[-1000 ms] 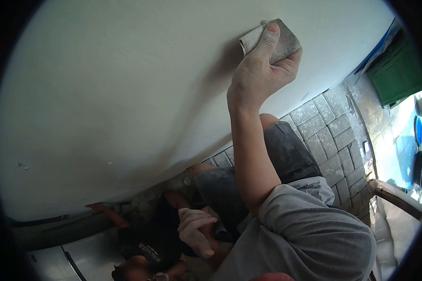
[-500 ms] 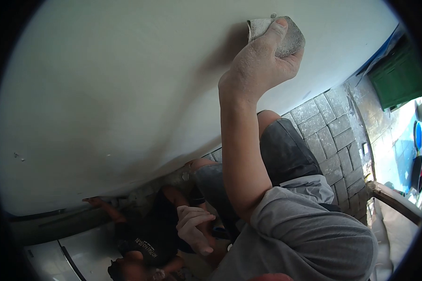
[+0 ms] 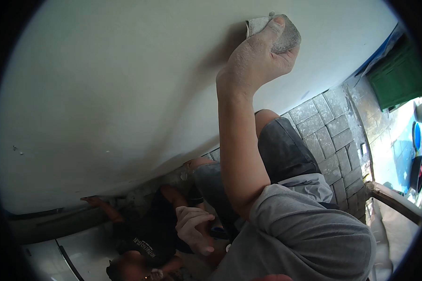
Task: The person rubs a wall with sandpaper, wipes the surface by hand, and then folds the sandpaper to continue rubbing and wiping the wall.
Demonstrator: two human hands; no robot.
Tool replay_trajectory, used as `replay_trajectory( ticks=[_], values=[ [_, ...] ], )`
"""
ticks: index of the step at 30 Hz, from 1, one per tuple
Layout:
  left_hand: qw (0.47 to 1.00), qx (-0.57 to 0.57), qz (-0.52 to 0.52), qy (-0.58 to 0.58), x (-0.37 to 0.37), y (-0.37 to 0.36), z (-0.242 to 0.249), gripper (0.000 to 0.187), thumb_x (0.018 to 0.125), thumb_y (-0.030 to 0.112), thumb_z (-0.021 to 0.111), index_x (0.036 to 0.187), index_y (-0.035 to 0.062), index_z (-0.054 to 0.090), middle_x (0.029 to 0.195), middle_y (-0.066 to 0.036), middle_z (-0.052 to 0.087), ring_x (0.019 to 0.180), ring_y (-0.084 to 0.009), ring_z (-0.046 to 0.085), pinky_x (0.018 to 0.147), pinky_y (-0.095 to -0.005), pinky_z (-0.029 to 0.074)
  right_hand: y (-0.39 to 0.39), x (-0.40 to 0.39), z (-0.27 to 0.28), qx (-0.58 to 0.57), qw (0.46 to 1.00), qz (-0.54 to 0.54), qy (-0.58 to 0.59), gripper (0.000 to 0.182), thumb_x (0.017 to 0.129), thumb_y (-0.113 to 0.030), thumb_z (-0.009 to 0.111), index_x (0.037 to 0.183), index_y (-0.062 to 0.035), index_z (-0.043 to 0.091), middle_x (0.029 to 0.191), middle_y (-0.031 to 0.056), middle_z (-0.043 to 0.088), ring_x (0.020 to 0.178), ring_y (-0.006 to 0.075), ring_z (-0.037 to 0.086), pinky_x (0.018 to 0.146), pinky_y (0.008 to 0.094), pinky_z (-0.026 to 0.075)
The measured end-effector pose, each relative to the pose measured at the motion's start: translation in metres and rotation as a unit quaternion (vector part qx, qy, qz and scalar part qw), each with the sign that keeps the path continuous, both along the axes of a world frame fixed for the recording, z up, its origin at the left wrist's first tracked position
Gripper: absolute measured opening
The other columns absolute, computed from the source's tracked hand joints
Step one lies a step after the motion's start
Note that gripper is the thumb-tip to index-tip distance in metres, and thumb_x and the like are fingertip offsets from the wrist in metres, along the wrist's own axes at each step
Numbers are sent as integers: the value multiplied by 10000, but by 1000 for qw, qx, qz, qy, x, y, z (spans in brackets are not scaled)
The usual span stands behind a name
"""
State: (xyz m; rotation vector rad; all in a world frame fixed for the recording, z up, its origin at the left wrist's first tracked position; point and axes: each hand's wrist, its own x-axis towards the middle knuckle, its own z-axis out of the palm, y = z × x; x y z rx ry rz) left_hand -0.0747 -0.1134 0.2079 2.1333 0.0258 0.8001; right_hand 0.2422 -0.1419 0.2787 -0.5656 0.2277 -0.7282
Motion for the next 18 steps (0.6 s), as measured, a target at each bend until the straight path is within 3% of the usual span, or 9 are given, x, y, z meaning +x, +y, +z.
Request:
replay_trajectory(
  ticks=[11, 13, 16, 18],
  values=[
    [1000, 2, 8, -1, -1, -4, 1, 818, 804, 789, 390, 758, 13, 644, 631, -53, 629, 601, -209, 583, 643, -325, 391, 0, -5, 5, 17, 1000, 24, 0, 138, 968, -147, 527, 1007, -15, 523, 876, 47, 589, 775, 100, 600, 675, 226, 507],
    [1000, 4, 6, 1, -2, -4, 2, 821, 805, 791, 386, 758, 13, 643, 631, -53, 629, 602, -210, 584, 643, -325, 390, -6, -2, -1, -2, 999, 31, -39, 231, 975, -180, 528, 1035, 40, 493, 965, 118, 567, 861, 149, 581, 691, 260, 502],
    [1000, 2, 9, 9, -3, -7, 4, 826, 806, 794, 380, 758, 13, 642, 631, -53, 628, 603, -210, 584, 641, -326, 390, -11, 8, -3, 5, 1000, 14, 7, 218, 972, -183, 543, 1032, 23, 502, 937, 92, 579, 812, 129, 586, 668, 241, 500],
    [1000, 4, 10, 14, -5, -9, 6, 829, 807, 797, 376, 758, 13, 640, 630, -53, 627, 604, -211, 584, 641, -326, 390, -17, 4, -8, -7, 999, 44, -31, 219, 966, -192, 561, 1030, 11, 507, 920, 77, 586, 786, 113, 585, 659, 228, 499]
  ],
)
